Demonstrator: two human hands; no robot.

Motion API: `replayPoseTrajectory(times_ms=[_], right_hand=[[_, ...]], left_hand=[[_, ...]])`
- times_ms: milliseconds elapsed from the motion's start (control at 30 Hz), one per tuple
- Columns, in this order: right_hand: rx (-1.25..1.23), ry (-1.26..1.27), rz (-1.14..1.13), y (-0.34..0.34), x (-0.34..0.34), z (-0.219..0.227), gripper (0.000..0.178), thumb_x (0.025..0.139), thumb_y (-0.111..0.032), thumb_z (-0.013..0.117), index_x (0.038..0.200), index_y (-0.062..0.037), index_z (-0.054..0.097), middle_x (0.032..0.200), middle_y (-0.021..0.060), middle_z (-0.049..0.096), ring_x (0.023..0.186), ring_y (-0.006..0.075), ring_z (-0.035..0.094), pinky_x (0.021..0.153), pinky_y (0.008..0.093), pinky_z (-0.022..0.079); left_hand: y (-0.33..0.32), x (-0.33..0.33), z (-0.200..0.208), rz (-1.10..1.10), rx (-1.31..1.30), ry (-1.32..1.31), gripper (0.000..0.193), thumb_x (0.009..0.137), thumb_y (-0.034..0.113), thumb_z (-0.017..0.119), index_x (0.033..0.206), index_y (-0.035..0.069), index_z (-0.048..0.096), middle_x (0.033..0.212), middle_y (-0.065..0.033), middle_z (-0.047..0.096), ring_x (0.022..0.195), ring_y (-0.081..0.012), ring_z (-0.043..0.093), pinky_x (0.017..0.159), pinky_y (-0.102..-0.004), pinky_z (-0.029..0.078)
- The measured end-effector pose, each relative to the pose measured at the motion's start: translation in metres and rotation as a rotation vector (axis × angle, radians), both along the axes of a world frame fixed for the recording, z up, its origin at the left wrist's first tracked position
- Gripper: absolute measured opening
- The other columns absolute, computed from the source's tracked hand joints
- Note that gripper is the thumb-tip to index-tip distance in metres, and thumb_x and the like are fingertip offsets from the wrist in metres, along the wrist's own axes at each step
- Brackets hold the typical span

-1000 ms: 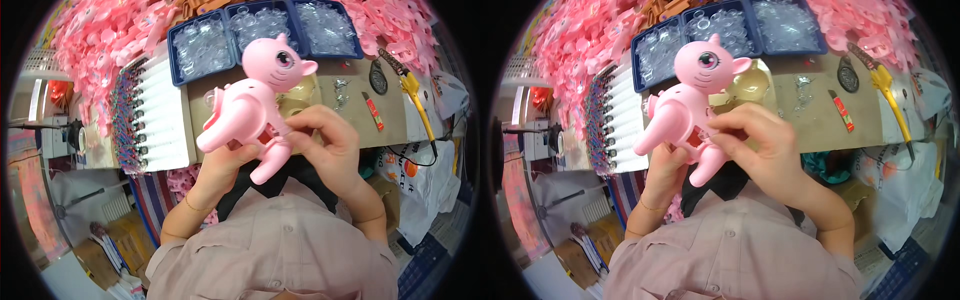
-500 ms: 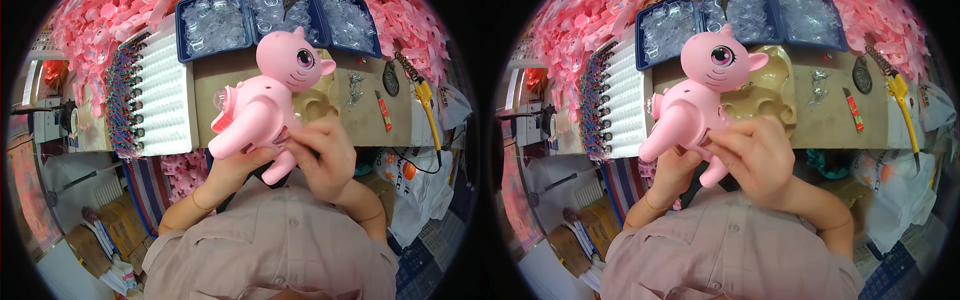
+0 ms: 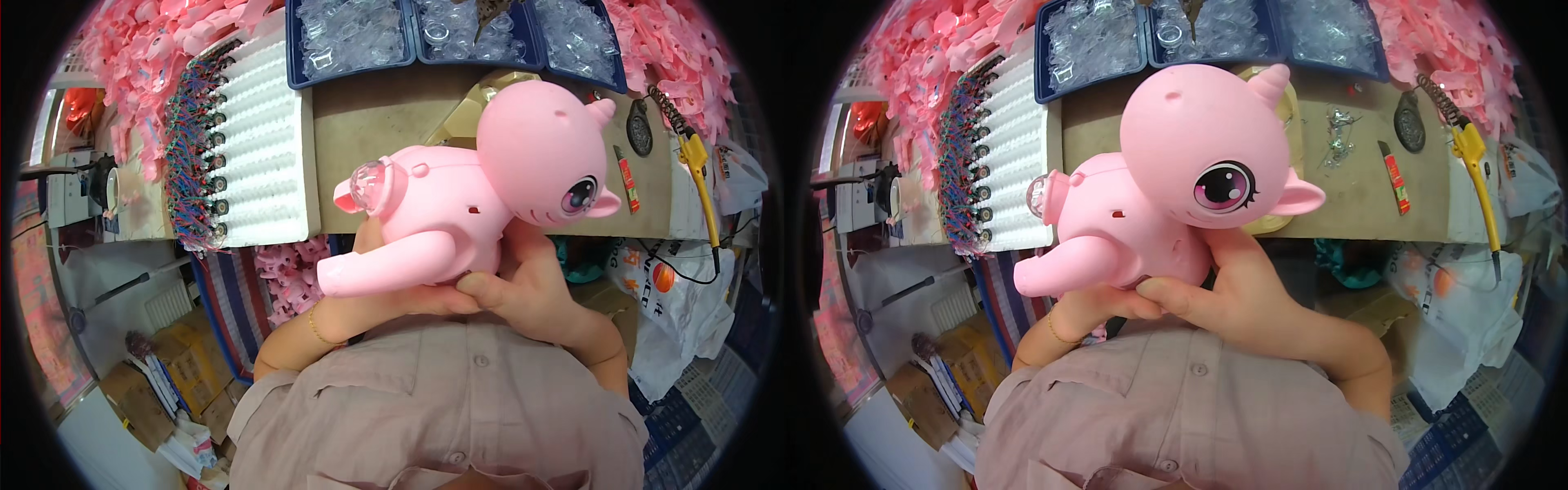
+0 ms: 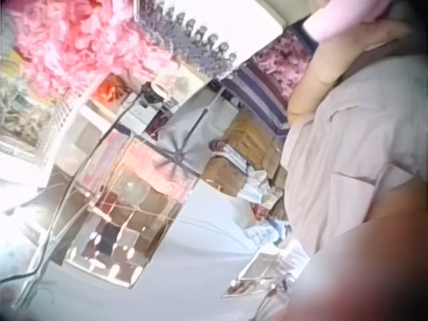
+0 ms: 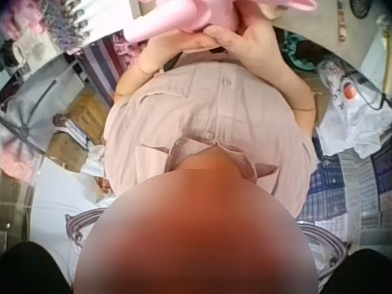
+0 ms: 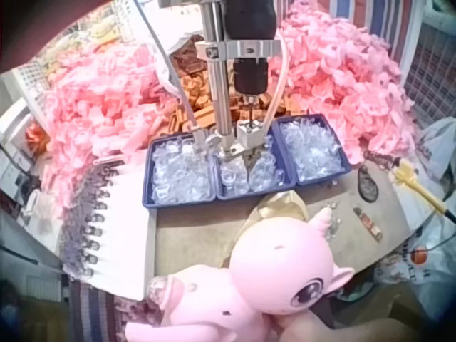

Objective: Assembling plastic toy ponies by connecting internal electronics, fitting shell halves together, and securing them with a pneumatic screwdriver.

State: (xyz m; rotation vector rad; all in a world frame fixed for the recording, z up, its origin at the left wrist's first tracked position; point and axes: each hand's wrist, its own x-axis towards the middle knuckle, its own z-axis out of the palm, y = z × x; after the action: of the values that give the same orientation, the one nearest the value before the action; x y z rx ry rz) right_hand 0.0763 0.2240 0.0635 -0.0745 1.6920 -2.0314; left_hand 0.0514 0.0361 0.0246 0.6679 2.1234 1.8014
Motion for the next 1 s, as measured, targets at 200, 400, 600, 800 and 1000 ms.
replayPoseTrajectory(times_ms=[200,400,600,800,1000], right_hand=[[-0.193,-0.05,-0.426,0.018,-0.024,-0.02,0.053,0.096,-0.037,0.05,0.131,0.0026,0.042,0.13,0.0158,0.048,0.122,0.0258,0.046,0.101,0.0379,0.038],[0.149,0.731,-0.21,0.032,-0.053,0.006,0.053,0.1,-0.045,0.032,0.102,0.0031,0.056,0.107,0.0198,0.059,0.102,0.0261,0.057,0.089,0.0366,0.046],[0.11,0.763,-0.355,0.021,-0.058,0.014,0.054,0.101,-0.039,0.031,0.085,0.0034,0.061,0.092,0.0213,0.062,0.08,0.0273,0.062,0.076,0.0357,0.05],[0.298,0.472,-0.358,0.018,-0.068,0.016,0.047,0.101,-0.031,0.035,0.097,0.0051,0.064,0.098,0.0193,0.064,0.085,0.0226,0.063,0.081,0.0321,0.049],[-0.069,0.457,0.088,0.002,-0.035,0.054,0.09,0.077,-0.037,0.075,0.144,0.0017,0.028,0.139,0.0138,0.043,0.127,0.0216,0.044,0.107,0.0354,0.032]], left_hand=[[-0.016,0.009,-0.024,-0.041,-0.13,-0.21,0.087,0.074,0.032,0.075,0.141,0.013,0.024,0.141,-0.0064,0.031,0.13,-0.0234,0.031,0.109,-0.0393,0.025],[0.005,0.006,0.014,0.015,-0.363,-0.124,0.048,0.076,0.022,0.072,0.114,0.008,0.047,0.112,-0.0085,0.047,0.104,-0.0246,0.049,0.086,-0.0363,0.04],[0.014,0.006,0.035,0.174,-0.578,-0.044,0.017,0.078,0.014,0.07,0.092,0.005,0.066,0.088,-0.0103,0.061,0.083,-0.0256,0.065,0.066,-0.0337,0.053],[-0.005,-0.016,0.009,0.048,-0.301,0.057,0.044,0.066,0.014,0.075,0.104,0.0,0.059,0.097,-0.0095,0.061,0.09,-0.0181,0.061,0.077,-0.0303,0.05],[-0.036,0.008,-0.014,-0.511,1.192,-1.18,0.088,0.074,0.055,0.07,0.134,-0.003,0.04,0.128,-0.024,0.051,0.119,-0.0349,0.052,0.102,-0.0442,0.042]])
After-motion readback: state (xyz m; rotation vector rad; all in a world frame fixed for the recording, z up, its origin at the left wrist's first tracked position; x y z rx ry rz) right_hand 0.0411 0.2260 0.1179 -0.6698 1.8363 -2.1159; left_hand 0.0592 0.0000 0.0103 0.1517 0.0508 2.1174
